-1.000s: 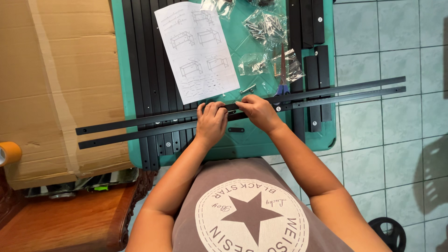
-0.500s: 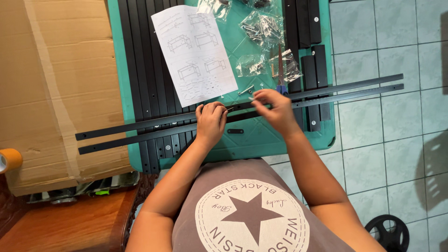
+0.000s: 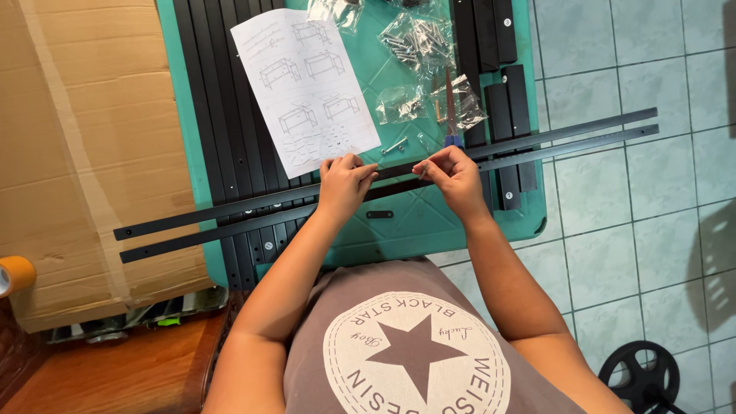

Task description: The person assembles a metal frame by attaching black plastic brackets to long metal bars using bolts and nuts. They repeatedly consult a printed instruction sheet, align the brackets, and tighten the fasteners by hand on a green work surface.

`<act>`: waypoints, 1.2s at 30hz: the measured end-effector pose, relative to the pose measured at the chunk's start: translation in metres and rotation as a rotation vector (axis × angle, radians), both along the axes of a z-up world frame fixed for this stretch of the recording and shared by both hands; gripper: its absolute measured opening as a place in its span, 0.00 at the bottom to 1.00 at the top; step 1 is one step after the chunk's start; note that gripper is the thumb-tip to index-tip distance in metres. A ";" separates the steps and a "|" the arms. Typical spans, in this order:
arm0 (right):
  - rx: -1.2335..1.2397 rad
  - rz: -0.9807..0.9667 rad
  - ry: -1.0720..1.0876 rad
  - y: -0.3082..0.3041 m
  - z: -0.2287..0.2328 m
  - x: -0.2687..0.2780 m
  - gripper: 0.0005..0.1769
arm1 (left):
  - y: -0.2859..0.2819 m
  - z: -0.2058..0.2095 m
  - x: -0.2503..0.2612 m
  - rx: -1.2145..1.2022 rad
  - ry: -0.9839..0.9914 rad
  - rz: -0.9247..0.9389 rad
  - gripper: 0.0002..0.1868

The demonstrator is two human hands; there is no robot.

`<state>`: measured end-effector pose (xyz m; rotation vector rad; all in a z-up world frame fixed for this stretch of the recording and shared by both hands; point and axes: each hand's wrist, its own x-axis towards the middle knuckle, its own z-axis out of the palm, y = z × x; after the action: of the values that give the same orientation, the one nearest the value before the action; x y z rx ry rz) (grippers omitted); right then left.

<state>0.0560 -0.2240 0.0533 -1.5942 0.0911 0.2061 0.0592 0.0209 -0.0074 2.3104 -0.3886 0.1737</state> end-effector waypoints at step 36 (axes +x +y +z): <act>-0.890 0.324 -0.238 0.021 -0.015 0.060 0.06 | 0.013 0.032 -0.012 -0.074 -0.056 0.133 0.15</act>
<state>0.1161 -0.2033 0.0381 -2.5077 -0.3060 0.2402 0.0475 0.0336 0.0244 2.2630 -0.2522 0.3136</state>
